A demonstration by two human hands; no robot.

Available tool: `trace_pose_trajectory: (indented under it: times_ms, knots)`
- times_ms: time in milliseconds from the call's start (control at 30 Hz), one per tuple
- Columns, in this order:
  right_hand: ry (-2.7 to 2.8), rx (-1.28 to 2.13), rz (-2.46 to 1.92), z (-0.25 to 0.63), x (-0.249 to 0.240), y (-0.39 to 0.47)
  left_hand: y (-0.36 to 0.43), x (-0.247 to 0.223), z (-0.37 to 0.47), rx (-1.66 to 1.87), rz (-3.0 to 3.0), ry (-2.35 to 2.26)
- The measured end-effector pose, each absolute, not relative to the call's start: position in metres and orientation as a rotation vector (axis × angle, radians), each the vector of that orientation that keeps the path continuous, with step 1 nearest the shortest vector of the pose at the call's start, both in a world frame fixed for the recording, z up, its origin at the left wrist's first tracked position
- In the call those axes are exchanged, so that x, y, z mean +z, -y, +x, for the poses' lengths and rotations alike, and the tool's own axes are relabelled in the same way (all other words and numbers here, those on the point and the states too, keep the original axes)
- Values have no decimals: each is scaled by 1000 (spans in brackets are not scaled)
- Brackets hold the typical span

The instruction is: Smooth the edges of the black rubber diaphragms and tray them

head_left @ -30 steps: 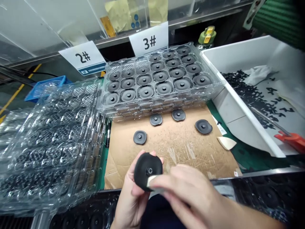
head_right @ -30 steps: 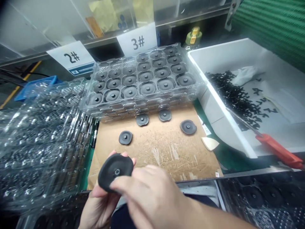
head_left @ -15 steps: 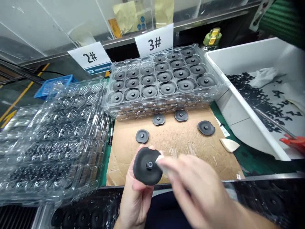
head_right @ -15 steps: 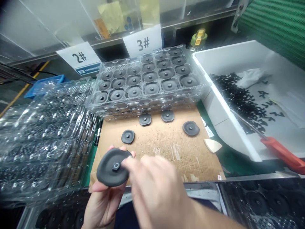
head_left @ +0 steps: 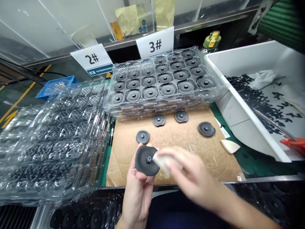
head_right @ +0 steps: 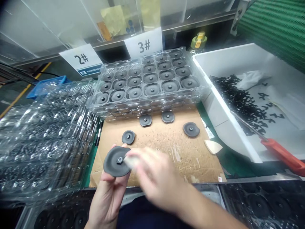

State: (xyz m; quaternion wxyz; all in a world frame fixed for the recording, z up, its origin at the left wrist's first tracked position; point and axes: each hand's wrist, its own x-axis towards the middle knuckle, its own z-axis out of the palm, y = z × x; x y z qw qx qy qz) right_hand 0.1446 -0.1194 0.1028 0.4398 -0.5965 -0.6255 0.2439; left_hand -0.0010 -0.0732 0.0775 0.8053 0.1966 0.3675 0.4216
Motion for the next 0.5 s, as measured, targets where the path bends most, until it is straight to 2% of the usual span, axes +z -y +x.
trace_pose_trajectory:
  times_ms: [133, 300, 400, 500]
  knots:
    - [1292, 650, -1815, 160, 60, 122, 72, 76, 0, 900, 352, -782]
    - [1467, 782, -1721, 156, 11, 149, 71, 74, 0, 892, 343, -751]
    - [1432, 777, -1759, 159, 18, 147, 72, 73, 1, 878, 357, -748]
    - [1283, 626, -1741, 158, 59, 133, 76, 74, 5, 873, 385, -745]
